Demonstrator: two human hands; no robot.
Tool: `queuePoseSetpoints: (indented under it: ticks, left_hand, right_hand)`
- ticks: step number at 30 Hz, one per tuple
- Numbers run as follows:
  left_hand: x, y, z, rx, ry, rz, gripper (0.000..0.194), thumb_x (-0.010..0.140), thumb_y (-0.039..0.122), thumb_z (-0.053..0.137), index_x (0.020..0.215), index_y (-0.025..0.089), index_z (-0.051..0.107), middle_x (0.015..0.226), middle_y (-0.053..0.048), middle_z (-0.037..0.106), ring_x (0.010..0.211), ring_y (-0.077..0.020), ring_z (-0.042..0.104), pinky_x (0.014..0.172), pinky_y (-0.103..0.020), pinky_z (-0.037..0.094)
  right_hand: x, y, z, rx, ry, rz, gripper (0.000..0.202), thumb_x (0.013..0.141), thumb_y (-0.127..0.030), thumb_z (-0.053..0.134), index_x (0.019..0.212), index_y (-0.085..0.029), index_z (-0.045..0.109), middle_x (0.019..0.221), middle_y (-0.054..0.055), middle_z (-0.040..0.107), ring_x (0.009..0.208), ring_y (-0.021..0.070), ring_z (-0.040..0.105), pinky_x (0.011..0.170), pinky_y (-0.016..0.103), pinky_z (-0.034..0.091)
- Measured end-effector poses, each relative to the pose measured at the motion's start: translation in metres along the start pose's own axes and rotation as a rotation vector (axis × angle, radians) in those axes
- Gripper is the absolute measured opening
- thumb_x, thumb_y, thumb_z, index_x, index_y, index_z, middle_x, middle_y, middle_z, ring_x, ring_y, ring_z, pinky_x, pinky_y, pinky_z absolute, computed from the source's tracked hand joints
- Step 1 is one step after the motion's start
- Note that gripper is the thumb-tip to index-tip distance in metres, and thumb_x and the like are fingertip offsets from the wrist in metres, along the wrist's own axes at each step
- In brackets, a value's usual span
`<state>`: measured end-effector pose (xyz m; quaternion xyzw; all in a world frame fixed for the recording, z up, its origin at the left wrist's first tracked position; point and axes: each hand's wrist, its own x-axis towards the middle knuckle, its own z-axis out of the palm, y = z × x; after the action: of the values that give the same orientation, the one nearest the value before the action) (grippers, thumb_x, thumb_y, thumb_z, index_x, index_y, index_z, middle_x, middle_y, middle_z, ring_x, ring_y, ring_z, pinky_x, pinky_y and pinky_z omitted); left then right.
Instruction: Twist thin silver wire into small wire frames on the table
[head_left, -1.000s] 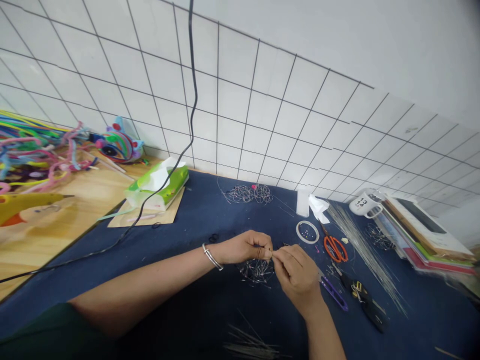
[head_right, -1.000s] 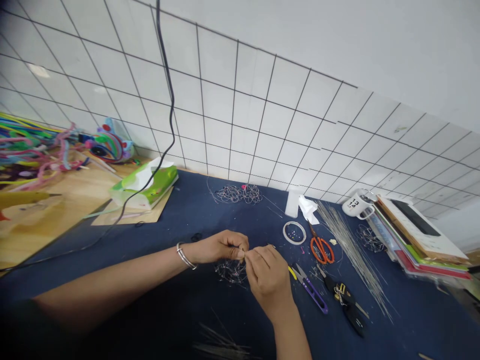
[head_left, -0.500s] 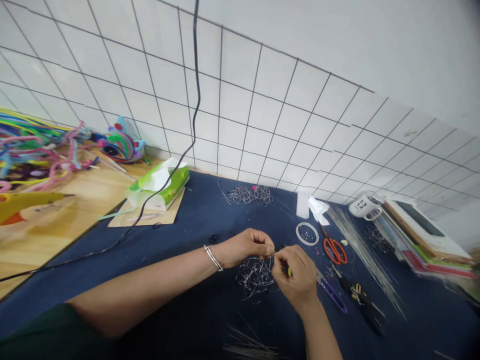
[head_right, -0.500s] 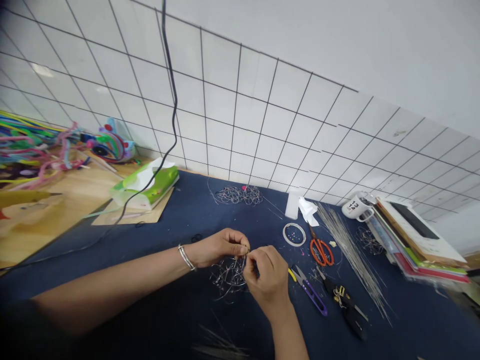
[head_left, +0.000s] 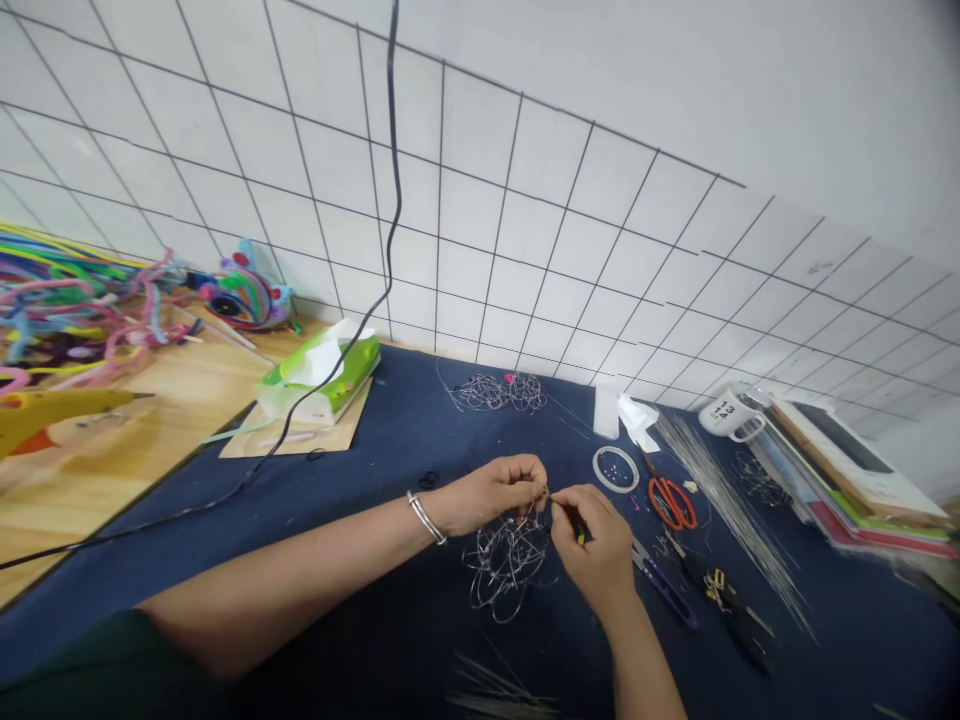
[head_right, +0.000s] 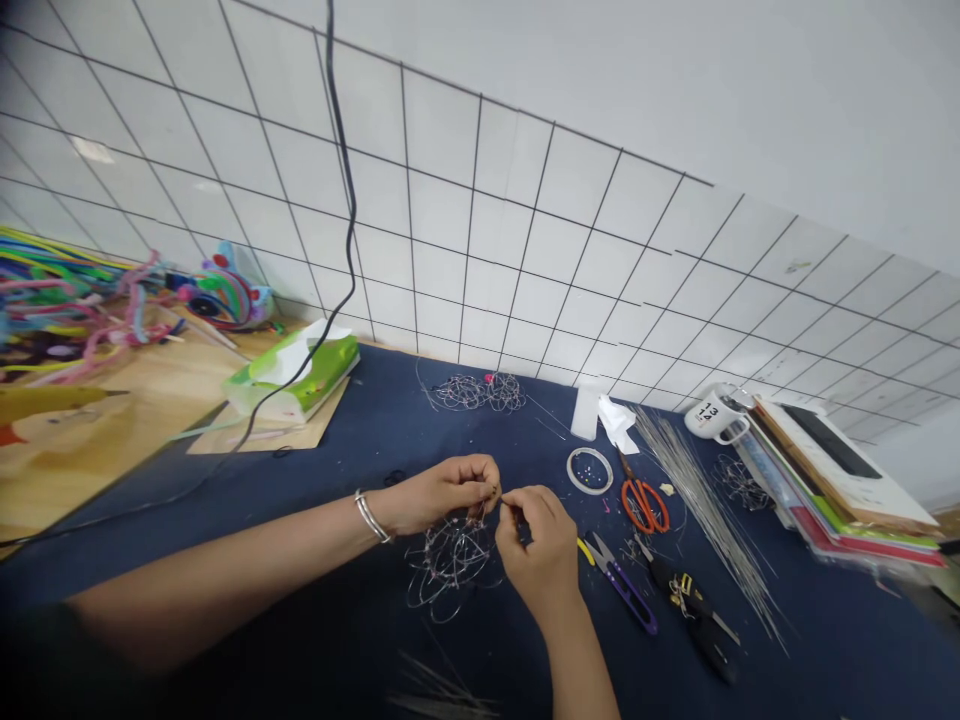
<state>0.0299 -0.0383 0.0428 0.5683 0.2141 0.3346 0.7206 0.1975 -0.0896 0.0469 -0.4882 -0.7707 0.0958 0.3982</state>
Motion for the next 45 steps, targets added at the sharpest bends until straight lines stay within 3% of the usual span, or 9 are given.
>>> queuePoseSetpoints:
  ticks: [14,23,35,41,45]
  left_hand:
    - [-0.006,0.004,-0.001,0.290,-0.164,0.092,0.024,0.089,0.039,0.035,0.085,0.015,0.040,0.072,0.001,0.047,0.059,-0.0067,0.040,0.054,-0.020,0.035]
    - [-0.005,0.004,-0.002,0.151,-0.302,0.069,0.024,0.089,0.039,0.037,0.088,0.015,0.039,0.068,0.002,0.049,0.056,-0.0068,0.045,0.054,-0.020,0.036]
    - [-0.009,0.005,-0.003,0.436,-0.224,0.036,0.025,0.090,0.041,0.029,0.090,0.018,0.037,0.066,0.003,0.046,0.054,-0.0069,0.042,0.053,-0.021,0.038]
    - [-0.006,0.001,-0.004,0.385,-0.223,0.027,0.026,0.090,0.041,0.029,0.090,0.017,0.038,0.068,0.002,0.046,0.058,-0.0083,0.043,0.054,-0.021,0.037]
    - [-0.004,0.003,-0.004,0.256,-0.191,0.072,0.023,0.089,0.039,0.035,0.087,0.016,0.039,0.069,0.002,0.045,0.059,-0.0079,0.042,0.056,-0.022,0.037]
  right_hand:
    - [0.001,-0.009,0.000,0.184,0.011,0.161,0.010,0.079,-0.015,0.051,0.076,-0.018,0.060,0.073,0.001,0.055,0.066,0.0123,0.052,0.062,0.024,0.041]
    - [0.001,-0.005,-0.006,0.248,-0.064,0.180,0.009,0.077,-0.015,0.053,0.069,-0.018,0.056,0.066,-0.002,0.051,0.060,0.0103,0.047,0.058,0.022,0.038]
    - [0.001,-0.008,0.000,0.207,-0.035,0.190,0.007,0.076,-0.014,0.053,0.070,-0.017,0.057,0.067,-0.001,0.052,0.060,0.0107,0.048,0.059,0.023,0.038]
    - [0.001,-0.017,-0.001,0.290,-0.086,0.173,0.012,0.076,-0.014,0.052,0.066,-0.018,0.058,0.067,-0.001,0.055,0.063,0.0115,0.050,0.063,0.023,0.040]
    - [0.001,-0.016,-0.002,0.281,-0.017,0.285,0.009,0.079,-0.017,0.052,0.071,-0.018,0.057,0.068,-0.001,0.055,0.063,0.0114,0.050,0.061,0.023,0.039]
